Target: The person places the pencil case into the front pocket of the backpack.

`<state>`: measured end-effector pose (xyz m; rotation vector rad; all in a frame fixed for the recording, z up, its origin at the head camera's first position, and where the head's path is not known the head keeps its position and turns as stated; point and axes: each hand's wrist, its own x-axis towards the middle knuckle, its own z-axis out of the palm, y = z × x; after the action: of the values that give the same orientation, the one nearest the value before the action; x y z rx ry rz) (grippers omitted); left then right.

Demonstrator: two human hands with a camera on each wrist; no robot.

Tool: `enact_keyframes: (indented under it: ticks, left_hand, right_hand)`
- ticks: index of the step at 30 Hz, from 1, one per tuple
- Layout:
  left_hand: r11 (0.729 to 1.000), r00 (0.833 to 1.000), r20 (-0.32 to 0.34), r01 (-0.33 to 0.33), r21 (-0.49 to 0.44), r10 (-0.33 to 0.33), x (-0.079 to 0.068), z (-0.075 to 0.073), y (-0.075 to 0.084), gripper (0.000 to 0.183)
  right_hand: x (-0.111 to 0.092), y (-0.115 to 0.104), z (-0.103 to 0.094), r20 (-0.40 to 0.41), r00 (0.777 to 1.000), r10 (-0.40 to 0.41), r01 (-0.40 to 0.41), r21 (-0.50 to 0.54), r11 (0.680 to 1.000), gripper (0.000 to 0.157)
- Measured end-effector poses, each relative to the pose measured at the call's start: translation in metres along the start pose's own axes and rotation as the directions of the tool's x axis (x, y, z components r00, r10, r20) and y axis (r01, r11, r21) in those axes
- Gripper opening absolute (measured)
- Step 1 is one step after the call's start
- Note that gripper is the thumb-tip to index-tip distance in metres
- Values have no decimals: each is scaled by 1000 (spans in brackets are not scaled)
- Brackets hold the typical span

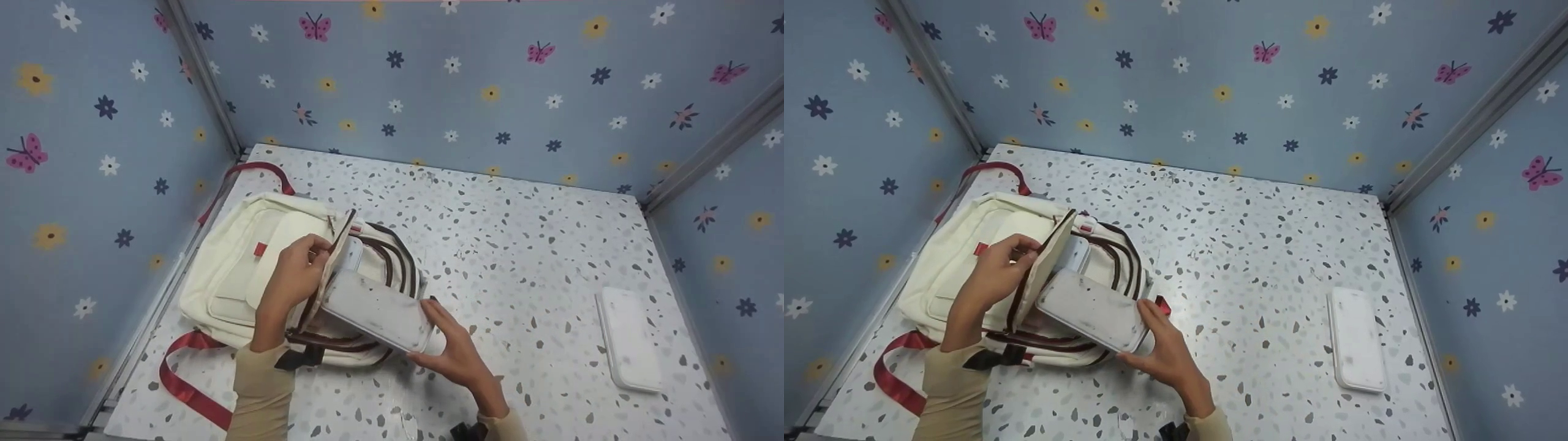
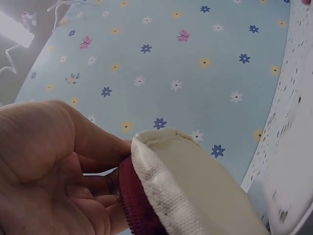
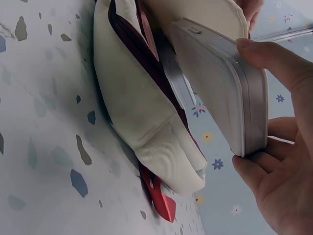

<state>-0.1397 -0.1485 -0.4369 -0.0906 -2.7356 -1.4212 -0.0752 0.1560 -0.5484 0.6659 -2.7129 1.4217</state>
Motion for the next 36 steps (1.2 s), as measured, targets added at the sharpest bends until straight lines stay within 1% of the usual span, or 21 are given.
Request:
enact_keyframes:
  ticks: [8,15,18,23,29,36]
  left_hand:
    - [1000,1000,-1,-10,-12,10,1,2,3,18]
    - [1000,1000,-11,0,-7,0,1,1,8,18]
    - [1000,1000,-14,1,-4,-1,1,1,10,18]
    - [1000,999,-32,-18,8,18,1,3,13,16]
    - [1000,999,-39,-25,12,25,2,6,15,15]
    - [1000,998,-52,-23,7,23,2,8,15,15]
  right_hand:
    - [2,0,3,25,999,-26,26,-5,1000,93]
    - [8,-2,14,55,997,-58,61,-46,997,93]
    - [12,-4,19,69,996,-53,57,-50,997,93]
    - [20,-8,25,92,995,-41,48,-67,997,93]
    - [33,-10,33,99,994,-52,60,-82,995,92]
    - [48,-11,46,156,988,-15,29,-83,996,94]
